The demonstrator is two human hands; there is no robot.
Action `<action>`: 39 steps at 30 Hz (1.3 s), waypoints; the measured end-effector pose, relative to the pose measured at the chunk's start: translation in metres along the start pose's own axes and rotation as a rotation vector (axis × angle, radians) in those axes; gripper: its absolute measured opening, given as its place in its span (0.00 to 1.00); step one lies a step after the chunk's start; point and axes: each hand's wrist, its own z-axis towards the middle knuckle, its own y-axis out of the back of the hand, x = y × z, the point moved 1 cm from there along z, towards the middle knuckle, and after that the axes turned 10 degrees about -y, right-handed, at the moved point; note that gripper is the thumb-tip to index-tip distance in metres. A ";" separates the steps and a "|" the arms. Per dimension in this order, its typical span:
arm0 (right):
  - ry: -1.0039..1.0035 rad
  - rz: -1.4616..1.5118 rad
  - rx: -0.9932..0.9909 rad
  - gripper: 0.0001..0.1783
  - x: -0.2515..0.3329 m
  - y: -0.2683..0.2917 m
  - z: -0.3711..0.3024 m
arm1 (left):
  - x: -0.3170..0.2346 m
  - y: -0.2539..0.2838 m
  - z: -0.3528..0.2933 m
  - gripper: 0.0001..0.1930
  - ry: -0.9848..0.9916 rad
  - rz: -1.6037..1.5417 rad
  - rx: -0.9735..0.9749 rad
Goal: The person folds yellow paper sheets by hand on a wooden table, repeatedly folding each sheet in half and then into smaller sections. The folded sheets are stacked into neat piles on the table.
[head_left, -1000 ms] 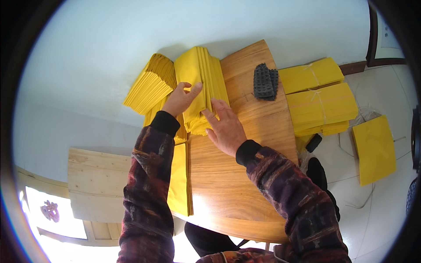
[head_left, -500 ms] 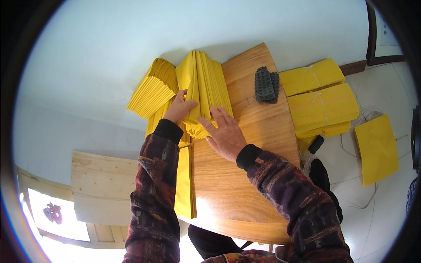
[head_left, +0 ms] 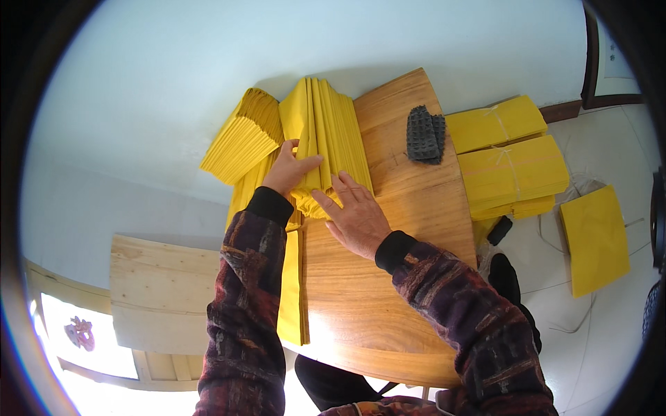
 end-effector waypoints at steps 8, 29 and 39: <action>0.055 0.115 -0.049 0.29 0.004 0.002 0.002 | -0.009 -0.012 -0.003 0.47 -0.101 0.139 0.015; -0.193 0.087 -0.066 0.30 -0.007 0.002 0.000 | 0.012 0.002 0.004 0.47 -0.114 0.161 0.039; -0.089 0.066 -0.026 0.32 -0.003 -0.004 -0.002 | 0.008 0.002 -0.002 0.47 -0.080 0.056 0.030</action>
